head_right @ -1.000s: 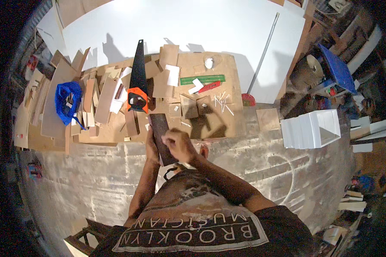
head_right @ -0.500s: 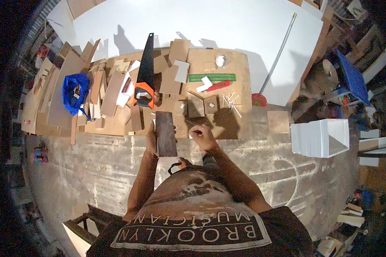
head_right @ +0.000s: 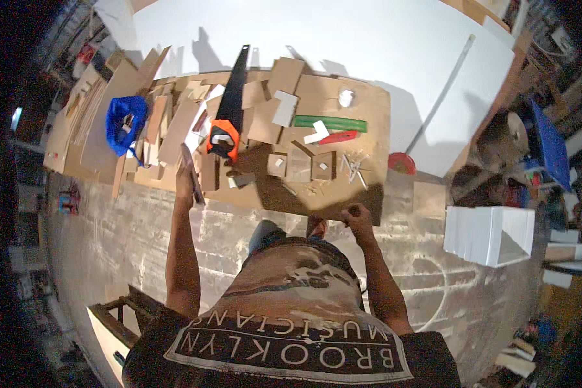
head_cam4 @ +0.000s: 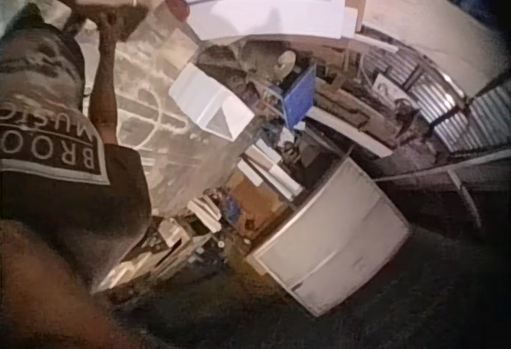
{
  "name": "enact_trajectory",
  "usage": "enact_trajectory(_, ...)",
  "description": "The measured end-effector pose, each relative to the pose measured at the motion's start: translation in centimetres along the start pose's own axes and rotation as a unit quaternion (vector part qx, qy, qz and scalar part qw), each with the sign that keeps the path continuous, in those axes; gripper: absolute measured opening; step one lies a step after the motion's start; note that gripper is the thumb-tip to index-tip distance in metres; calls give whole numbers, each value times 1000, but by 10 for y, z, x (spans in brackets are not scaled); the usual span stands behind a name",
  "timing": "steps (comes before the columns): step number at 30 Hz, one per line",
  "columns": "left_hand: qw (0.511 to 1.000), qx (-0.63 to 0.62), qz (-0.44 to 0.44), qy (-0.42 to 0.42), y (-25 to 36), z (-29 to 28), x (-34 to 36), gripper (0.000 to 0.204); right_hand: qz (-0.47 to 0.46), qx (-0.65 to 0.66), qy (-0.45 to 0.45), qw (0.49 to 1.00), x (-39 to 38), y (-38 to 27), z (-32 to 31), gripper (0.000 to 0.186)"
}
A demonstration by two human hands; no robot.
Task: The person applies a piece of light-colored veneer to the edge of a darker wood block, pressing it down by hand and using a tool to smooth it.
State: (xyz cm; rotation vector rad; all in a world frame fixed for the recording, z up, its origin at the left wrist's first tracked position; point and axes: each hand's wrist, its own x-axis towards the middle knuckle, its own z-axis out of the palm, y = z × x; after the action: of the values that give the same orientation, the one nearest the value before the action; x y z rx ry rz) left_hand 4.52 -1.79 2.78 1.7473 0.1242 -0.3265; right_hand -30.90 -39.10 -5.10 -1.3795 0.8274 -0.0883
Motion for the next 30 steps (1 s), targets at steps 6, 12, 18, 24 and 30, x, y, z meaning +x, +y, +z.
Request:
enact_trajectory(6, 913, 349, 200, 68, -6, -26, 60, 61, 6, 22, 17, 1000, 7, -14, 18, 14)
enact_trajectory(12, 853, 469, 189, 129, -43, -21, 103, 49, 7, 43, 49, 998, -1, -15, 55, 20)
enact_trajectory(18, 847, 430, 252, 185, -81, -31, 102, 54, -37, -47, 35, 998, 14, -34, 89, 27)
enact_trajectory(24, 850, 334, 398, 86, -43, 30, 36, 44, -265, -321, 49, 908, 87, -31, 117, 21)
enact_trajectory(30, 874, 283, 390, -59, -64, 71, -25, 45, -283, -360, -47, 888, 124, -51, 135, 26)
